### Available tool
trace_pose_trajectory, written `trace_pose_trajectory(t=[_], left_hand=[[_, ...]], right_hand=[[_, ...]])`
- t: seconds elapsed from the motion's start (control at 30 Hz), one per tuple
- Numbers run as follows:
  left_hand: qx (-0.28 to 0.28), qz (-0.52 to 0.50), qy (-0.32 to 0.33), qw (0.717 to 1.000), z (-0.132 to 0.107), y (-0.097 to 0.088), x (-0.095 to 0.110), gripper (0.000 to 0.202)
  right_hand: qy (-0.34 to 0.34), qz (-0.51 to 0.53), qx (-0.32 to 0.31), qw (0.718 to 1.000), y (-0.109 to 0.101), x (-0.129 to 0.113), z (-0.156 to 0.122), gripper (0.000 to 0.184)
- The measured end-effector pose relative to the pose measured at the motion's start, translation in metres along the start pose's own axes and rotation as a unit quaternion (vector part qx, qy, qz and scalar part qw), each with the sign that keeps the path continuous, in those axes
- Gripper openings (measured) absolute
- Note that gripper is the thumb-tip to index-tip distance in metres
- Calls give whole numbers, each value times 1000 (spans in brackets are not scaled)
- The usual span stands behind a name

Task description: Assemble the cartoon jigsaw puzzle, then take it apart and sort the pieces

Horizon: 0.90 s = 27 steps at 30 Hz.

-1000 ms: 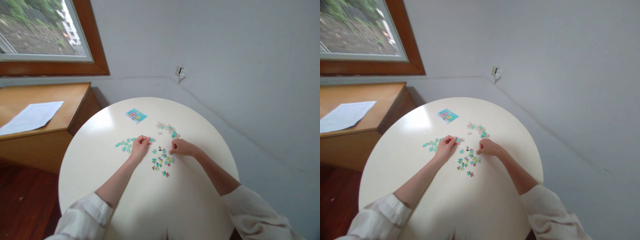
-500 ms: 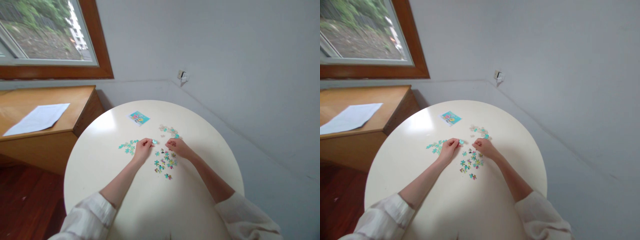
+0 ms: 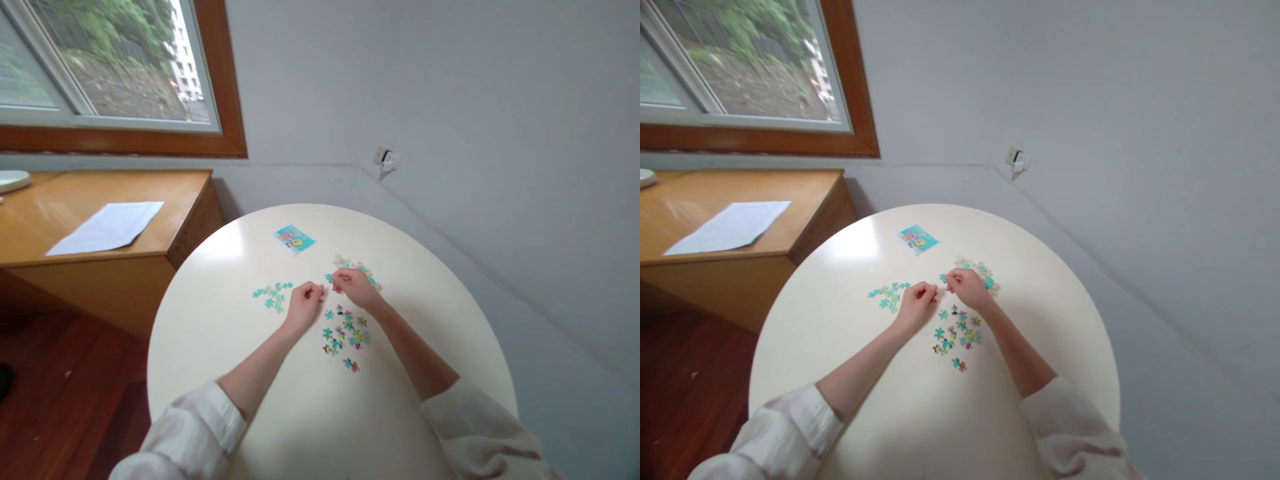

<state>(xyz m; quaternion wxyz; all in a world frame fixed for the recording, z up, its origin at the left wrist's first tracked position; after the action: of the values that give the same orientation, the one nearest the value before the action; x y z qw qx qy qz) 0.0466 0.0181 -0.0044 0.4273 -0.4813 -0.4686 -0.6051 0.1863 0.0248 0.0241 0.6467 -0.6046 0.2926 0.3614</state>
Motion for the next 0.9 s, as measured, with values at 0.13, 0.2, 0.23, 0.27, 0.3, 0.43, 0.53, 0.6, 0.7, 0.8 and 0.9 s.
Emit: trace_pose_trajectory(t=[0.13,0.2,0.23,0.27,0.3,0.43,0.53,0.6,0.7,0.8,0.9], left_hand=[[16,70,40,997,-3,1,4,39],[23,87,62,994,-6,1,8,43],[21,93,72,993,-8,1,10,44],[13,98,81,992,-11,2,12,44],[1,105,91,990,-14,4,14,44],[-74,157,138,975,-24,13,22,40],[-86,199,145,966,-25,15,23,36],[-74,209,139,965,-24,14,22,35],[-67,207,139,966,-22,14,23,35],[-64,200,148,966,-22,14,25,34],[-57,201,152,966,-22,13,25,34]], right_hand=[[5,-18,-25,1000,2,3,21,31],[13,-45,-58,997,13,3,33,29],[16,-66,-72,995,19,2,38,28],[19,-87,-84,992,26,1,44,27],[20,-107,-95,990,32,0,50,26],[21,-153,-127,980,53,-6,70,25],[24,-180,-144,973,60,-6,79,23],[28,-194,-154,968,63,-4,82,23],[38,-211,-167,962,65,0,84,24],[47,-226,-173,958,65,1,86,25],[49,-232,-171,956,65,-2,88,26]])
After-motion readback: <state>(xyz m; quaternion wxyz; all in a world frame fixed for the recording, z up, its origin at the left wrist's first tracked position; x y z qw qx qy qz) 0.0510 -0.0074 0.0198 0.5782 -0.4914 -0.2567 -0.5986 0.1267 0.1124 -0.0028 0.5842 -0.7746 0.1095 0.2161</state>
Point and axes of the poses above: each hand's wrist, its own z-axis towards the middle knuckle, its own y-axis out of the palm, x = y × z, the point moved 5 cm from there along z, towards the middle knuckle, and after that the axes turned 7 degrees about -z, right-handed, at the moved point
